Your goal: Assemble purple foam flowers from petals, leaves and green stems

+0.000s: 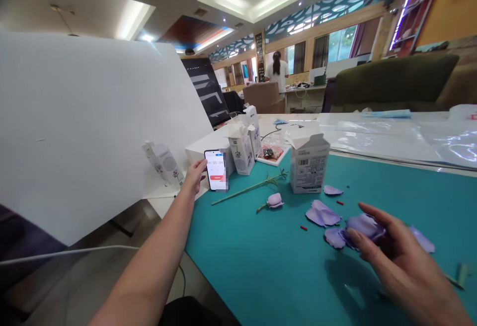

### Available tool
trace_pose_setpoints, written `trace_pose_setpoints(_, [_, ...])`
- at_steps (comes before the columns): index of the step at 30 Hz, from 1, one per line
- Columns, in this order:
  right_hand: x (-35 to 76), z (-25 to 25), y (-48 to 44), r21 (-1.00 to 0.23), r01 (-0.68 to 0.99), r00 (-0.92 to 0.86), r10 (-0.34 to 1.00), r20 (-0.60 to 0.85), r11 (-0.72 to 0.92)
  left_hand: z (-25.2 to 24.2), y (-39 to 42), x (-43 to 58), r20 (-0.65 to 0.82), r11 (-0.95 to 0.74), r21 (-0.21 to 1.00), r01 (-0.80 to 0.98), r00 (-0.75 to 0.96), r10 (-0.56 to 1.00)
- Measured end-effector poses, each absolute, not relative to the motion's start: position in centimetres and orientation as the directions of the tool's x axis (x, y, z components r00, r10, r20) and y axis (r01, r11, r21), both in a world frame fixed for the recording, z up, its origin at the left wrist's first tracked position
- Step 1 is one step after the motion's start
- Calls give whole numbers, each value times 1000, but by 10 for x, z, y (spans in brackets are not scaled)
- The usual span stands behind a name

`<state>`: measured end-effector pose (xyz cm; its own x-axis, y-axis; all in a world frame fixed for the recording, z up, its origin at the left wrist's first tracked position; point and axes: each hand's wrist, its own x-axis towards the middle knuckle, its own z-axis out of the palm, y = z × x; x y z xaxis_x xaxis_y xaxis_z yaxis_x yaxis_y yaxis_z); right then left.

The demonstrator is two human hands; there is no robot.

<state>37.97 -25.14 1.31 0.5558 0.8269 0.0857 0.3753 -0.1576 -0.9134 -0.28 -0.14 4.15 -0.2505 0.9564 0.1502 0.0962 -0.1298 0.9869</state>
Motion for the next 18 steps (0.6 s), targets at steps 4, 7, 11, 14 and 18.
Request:
trace_pose_setpoints(4, [373, 18, -254, -911, 379, 564, 821, 91, -160, 48, 5, 2, 143, -122, 988, 96, -244, 959])
trace_pose_setpoints(7, [365, 21, -257, -908, 399, 568, 812, 135, -129, 50, 5, 3, 135, -117, 989, 91, -231, 964])
trace_pose_setpoints(11, [363, 22, -258, -916, 380, 579, 805, 128, -127, 51, 2, 4, 153, -142, 988, 59, -246, 957])
trace_pose_setpoints(14, [368, 23, -257, -920, 364, 572, 815, 96, -146, 51, 1, 5, 170, -167, 985, 33, -265, 949])
trace_pose_setpoints(18, [374, 23, -257, -912, 382, 538, 838, 88, -150, 53, 0, 8, 180, -184, 983, 15, -282, 942])
